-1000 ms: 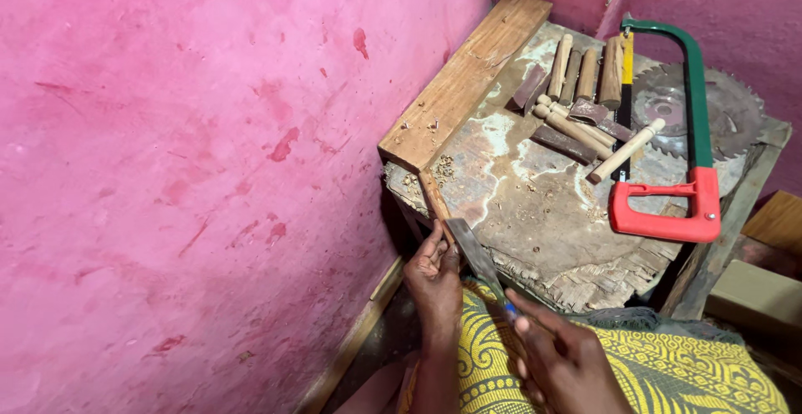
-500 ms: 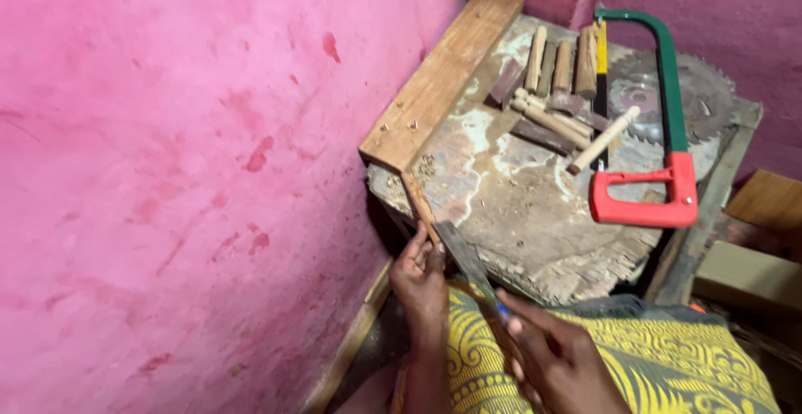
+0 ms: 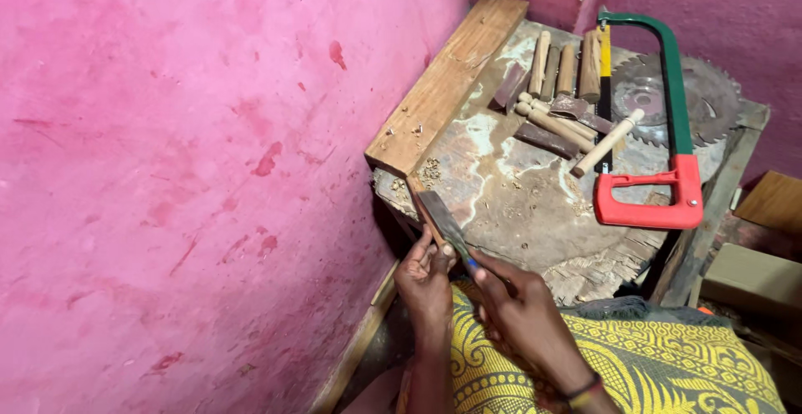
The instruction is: The person carves a small wooden dowel using a chisel, repeatedly shaving the surface and rotating the piece to smooth it. The person occasionally pauses to inspect the dowel's shape before continuing the carving.
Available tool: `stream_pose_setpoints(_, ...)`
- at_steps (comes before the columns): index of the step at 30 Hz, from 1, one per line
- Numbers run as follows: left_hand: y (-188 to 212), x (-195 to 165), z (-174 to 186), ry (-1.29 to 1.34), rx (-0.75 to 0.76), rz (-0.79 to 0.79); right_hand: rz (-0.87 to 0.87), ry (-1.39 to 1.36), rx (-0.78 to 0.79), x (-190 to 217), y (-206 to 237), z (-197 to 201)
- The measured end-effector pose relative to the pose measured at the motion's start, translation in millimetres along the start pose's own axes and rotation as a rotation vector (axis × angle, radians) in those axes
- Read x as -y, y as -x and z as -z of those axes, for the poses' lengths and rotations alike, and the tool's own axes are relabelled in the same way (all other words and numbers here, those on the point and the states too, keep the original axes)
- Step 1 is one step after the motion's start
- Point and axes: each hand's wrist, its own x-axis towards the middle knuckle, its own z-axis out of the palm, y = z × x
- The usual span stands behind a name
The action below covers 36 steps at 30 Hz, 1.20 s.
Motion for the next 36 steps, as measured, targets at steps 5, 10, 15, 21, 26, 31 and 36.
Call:
stream_pose_setpoints(5,-0.1,5.3,0.4,-0.114,-0.007,-0.106,-0.098,-0.001,0.005,2.9,19.1,11.8)
stream_pose_setpoints(10,4.2,8.0,-1.5,-0.096,-0.019,-0.143,-0.088,-0.029,-0.026,-36.4,26.2,30.9)
stream_pose_setpoints(15,3.7,5.0,-1.0,-0.065,0.048,-0.123,-0.14,0.082,-0.028,-38.7,13.5,36.4)
stream_pose_setpoints(21,2.5,4.5,0.3,-0.154,-0.008,-0.137,-0.053,0.083,-0.02,-37.9,13.4,33.9)
stream_pose_setpoints(26,3.6,6.4,-0.1,-0.037,-0.024,-0.028,-0.078,-0.004,0.005,-41.3,11.0,34.6)
stream_pose_setpoints(31,1.1,6.8,2.7,-0.077,-0.011,-0.04,-0.043,0.029,-0.017,-16.4,5.3,10.4)
stream_pose_setpoints(36,-2.1,11.1,2.3,-0.027,0.005,-0.062,-0.043,0.028,0.012,-3.0,-2.5,5.7)
